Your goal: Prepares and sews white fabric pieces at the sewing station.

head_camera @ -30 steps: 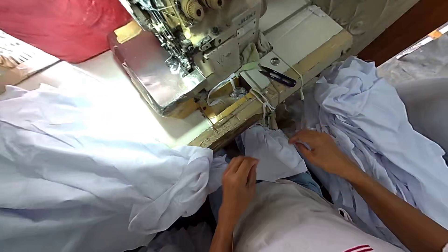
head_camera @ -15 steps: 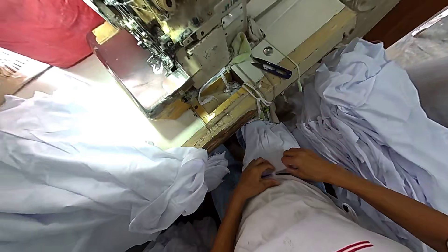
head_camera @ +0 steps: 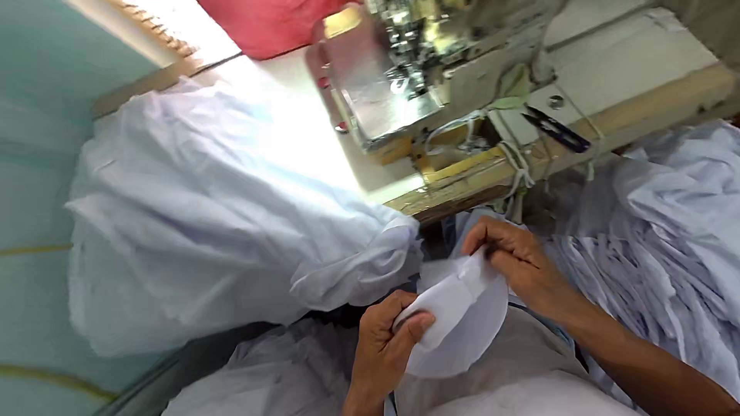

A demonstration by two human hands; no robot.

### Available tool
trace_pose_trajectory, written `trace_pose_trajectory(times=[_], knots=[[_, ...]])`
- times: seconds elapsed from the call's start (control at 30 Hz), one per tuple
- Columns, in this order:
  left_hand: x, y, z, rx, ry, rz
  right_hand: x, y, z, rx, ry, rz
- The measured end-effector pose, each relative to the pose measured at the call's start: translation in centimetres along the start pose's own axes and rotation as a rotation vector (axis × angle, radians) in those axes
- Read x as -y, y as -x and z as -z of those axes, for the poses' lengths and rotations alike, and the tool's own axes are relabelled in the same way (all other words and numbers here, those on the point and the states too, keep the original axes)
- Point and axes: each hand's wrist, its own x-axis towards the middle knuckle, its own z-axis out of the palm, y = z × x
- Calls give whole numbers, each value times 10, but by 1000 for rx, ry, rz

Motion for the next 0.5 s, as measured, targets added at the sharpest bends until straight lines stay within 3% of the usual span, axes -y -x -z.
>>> trace_pose_trajectory(times=[0.07,0.17,0.33,0.5], knots=[[-8,11,14,-72,-5,-35,0,-5,-16,225,-174,-18],[-13,26,30,-211,-71,-46,7,-9,-38,377,-261,-63],[-13,44,47,-331,-250,-78,15,-9,-60,421,-120,101],[-16,38,57,-378,-443,-130,28,-22,-64,356,255,252]])
